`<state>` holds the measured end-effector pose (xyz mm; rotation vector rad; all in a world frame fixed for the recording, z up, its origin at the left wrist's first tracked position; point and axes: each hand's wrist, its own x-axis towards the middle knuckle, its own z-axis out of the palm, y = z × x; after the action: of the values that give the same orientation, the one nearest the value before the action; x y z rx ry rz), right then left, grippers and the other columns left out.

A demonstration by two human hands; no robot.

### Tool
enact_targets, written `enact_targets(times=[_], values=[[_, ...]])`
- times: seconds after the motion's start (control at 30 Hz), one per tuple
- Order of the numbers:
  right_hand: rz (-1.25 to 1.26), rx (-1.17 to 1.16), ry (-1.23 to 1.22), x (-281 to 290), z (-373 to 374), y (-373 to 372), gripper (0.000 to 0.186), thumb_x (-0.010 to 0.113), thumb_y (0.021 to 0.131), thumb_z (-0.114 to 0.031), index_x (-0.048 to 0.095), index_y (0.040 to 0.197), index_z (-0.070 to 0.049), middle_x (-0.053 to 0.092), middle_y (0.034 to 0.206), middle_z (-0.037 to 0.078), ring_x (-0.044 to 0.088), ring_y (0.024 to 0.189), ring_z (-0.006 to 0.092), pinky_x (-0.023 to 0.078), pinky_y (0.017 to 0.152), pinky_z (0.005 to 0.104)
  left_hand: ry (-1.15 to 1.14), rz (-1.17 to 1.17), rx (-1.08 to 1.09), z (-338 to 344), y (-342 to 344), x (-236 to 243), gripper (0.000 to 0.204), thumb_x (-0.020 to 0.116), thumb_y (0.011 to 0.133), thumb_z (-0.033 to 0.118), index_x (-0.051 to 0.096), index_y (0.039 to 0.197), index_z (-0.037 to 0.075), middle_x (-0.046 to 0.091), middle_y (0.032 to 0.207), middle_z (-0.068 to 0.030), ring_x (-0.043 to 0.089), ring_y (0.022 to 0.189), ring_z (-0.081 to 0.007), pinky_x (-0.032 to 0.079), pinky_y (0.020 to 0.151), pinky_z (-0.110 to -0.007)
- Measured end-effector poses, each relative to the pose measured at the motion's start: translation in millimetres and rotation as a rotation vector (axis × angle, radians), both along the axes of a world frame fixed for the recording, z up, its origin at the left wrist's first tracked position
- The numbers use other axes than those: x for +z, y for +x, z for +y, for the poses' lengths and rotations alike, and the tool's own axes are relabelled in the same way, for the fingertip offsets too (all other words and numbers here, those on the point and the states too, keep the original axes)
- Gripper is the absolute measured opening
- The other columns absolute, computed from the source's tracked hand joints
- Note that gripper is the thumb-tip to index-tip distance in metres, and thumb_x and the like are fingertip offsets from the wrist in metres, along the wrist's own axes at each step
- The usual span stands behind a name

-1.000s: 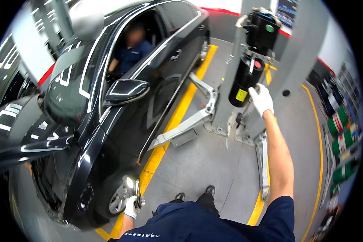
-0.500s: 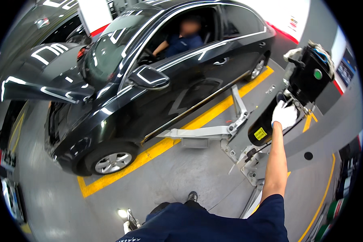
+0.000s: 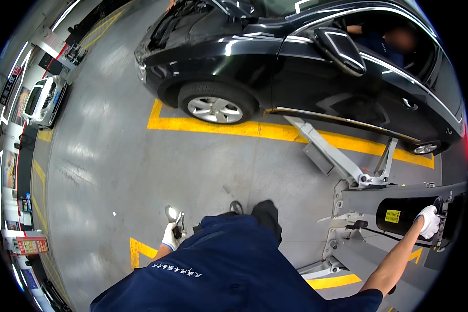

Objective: The person uses a flashlight to illuminate the engine bay of a car while another person observes. The recorder moves around the vehicle to adjust the lighting angle and continues to inspect various components under the hood.

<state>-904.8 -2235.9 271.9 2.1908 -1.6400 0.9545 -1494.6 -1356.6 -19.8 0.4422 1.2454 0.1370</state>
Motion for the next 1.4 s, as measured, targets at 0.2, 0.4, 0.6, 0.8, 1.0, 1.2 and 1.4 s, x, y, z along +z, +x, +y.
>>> enact_targets(times=[0.2, 0.4, 0.6, 0.8, 1.0, 1.2, 1.4], values=[[0.001, -0.049, -0.048, -4, -10, 11, 0.058, 0.05, 0.088, -0.056, 0.078, 0.116, -0.013, 0.072, 0.124, 0.016, 0.068, 0.115, 0.0342, 0.049, 0.099, 0.0529, -0.09, 0.181, 0.076, -24, -50, -19, 0.039, 0.06, 0.094, 0.039, 0.062, 0.098, 0.0, 0.066, 0.085, -0.0164, 0.063, 0.067, -0.0272, 0.059, 0.06, -0.039], [0.041, -0.038, 0.002, -1, -15, 14, 0.061, 0.05, 0.089, -0.057, 0.074, 0.125, -0.015, 0.068, 0.134, 0.016, 0.064, 0.123, 0.035, 0.045, 0.105, 0.0533, -0.062, 0.212, 0.144, -39, -67, -33, 0.038, 0.062, 0.091, 0.04, 0.061, 0.092, 0.003, 0.064, 0.082, -0.0148, 0.064, 0.068, -0.0275, 0.059, 0.065, -0.04], [0.045, -0.064, -0.022, 10, -18, 17, 0.061, 0.049, 0.089, -0.057, 0.073, 0.128, -0.016, 0.068, 0.133, 0.015, 0.063, 0.124, 0.0349, 0.045, 0.105, 0.0519, -0.036, 0.185, 0.175, -52, -51, -23, 0.035, 0.063, 0.091, 0.041, 0.06, 0.096, 0.007, 0.067, 0.087, -0.0147, 0.065, 0.075, -0.027, 0.059, 0.066, -0.04], [0.009, -0.056, -0.042, 14, -3, 18, 0.059, 0.05, 0.089, -0.058, 0.076, 0.122, -0.016, 0.07, 0.13, 0.015, 0.065, 0.12, 0.0343, 0.046, 0.102, 0.0514, -0.06, 0.128, 0.282, -61, -31, -6, 0.039, 0.059, 0.094, 0.042, 0.067, 0.095, 0.004, 0.07, 0.086, -0.0138, 0.067, 0.073, -0.027, 0.061, 0.07, -0.04], [0.01, -0.059, -0.083, 18, -22, 19, 0.059, 0.048, 0.089, -0.058, 0.078, 0.117, -0.015, 0.072, 0.126, 0.014, 0.068, 0.117, 0.0333, 0.047, 0.1, 0.0509, -0.065, 0.124, 0.284, -62, -31, -12, 0.039, 0.058, 0.095, 0.042, 0.067, 0.092, 0.004, 0.07, 0.083, -0.0126, 0.067, 0.071, -0.0245, 0.059, 0.064, -0.035], [0.05, -0.039, -0.097, 15, -28, 19, 0.06, 0.047, 0.09, -0.058, 0.078, 0.118, -0.015, 0.072, 0.125, 0.014, 0.068, 0.117, 0.0336, 0.047, 0.101, 0.0512, -0.022, 0.153, 0.212, -52, -49, -16, 0.032, 0.062, 0.093, 0.039, 0.062, 0.094, 0.006, 0.065, 0.084, -0.0115, 0.062, 0.069, -0.024, 0.058, 0.062, -0.036], [0.02, -0.04, -0.087, 14, -17, 22, 0.061, 0.046, 0.09, -0.059, 0.077, 0.118, -0.015, 0.071, 0.126, 0.015, 0.067, 0.116, 0.0357, 0.046, 0.1, 0.0541, -0.029, 0.196, 0.281, -47, -54, -18, 0.03, 0.065, 0.091, 0.037, 0.06, 0.099, 0.009, 0.065, 0.089, -0.0129, 0.063, 0.072, -0.027, 0.061, 0.068, -0.041]])
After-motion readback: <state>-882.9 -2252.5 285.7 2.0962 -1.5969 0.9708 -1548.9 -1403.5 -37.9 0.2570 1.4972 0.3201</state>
